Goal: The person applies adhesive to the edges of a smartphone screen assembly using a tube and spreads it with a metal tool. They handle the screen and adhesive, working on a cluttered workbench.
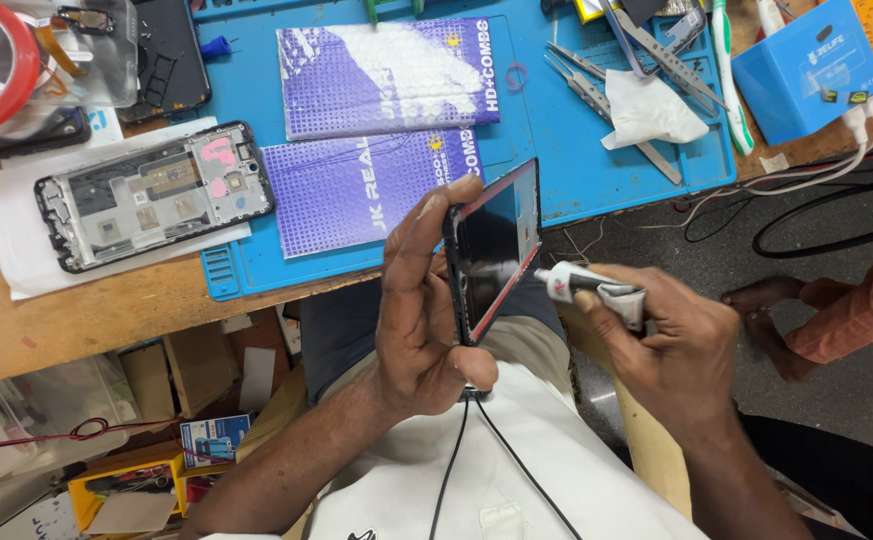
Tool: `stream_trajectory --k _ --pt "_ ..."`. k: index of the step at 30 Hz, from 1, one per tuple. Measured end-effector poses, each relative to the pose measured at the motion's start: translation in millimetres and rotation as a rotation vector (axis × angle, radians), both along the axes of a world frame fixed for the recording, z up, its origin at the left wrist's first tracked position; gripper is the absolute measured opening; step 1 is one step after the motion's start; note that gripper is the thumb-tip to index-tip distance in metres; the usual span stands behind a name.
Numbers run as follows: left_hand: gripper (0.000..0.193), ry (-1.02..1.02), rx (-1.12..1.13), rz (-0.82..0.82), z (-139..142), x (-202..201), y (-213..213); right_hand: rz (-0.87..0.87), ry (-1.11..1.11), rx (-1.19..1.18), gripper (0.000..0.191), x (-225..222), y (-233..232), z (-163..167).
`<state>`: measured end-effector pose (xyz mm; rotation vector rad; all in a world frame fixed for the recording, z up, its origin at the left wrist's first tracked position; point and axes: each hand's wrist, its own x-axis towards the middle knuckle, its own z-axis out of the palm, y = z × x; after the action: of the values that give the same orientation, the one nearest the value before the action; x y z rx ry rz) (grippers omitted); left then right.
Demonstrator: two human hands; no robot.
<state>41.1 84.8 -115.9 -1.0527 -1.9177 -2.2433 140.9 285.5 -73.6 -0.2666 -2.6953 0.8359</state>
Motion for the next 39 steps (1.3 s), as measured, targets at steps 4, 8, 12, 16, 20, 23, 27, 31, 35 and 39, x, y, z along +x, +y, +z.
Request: stream_trajectory --k 4,8,12,16,20,23,27,31,35,39 --pt "0.096 -0.192 0.278 -0.090 -5.4 -6.8 -1.4 -0.146 0.052 -0.158 0.023 8.7 17.6 -5.0" --pt "0.096 -0.391 0.552 -0.089 -9.4 -25.1 0.7 -0.197 0.213 -0.490 0.019 22.8 31.0 -18.4" --pt "0.089 -0.735 0.867 -0.180 -4.6 -49.5 -4.0 -0.261 0.381 -0.757 0.016 22.4 34.3 -41.5" --pt "0.095 -0.843 0.949 -0.179 5.7 -63.2 -9.2 -0.365 0.556 -0.900 0.017 -0.5 46.2 -62.5" --pt "0.098 -0.846 0.963 -0.238 10.9 -62.2 -10.9 -0.436 0.575 -0.856 0.019 -21.0 62.2 -57.3" --pt "0.100 -0.836 0.952 -0.251 12.2 -63.7 -13.6 -0.370 0.570 -0.762 0.020 -35.6 49.7 -39.7" --pt "0.102 -0.850 0.951 -0.249 14.6 -64.1 -15.8 -0.096 0.452 -0.681 0.021 -51.3 4.0 -1.7" --pt "0.104 -0.854 0.965 -0.256 15.1 -64.2 -17.0 0.115 0.239 -0.666 0.025 -85.2 -36.8 22.1" --pt "0.103 -0.873 0.987 -0.267 14.7 -65.7 -18.7 0.215 0.219 -0.779 0.027 -112.6 -47.2 20.4" --pt "0.103 -0.905 1.019 -0.252 16.9 -67.1 -22.0 0.264 0.386 -0.995 0.019 -114.1 -33.3 11.0"
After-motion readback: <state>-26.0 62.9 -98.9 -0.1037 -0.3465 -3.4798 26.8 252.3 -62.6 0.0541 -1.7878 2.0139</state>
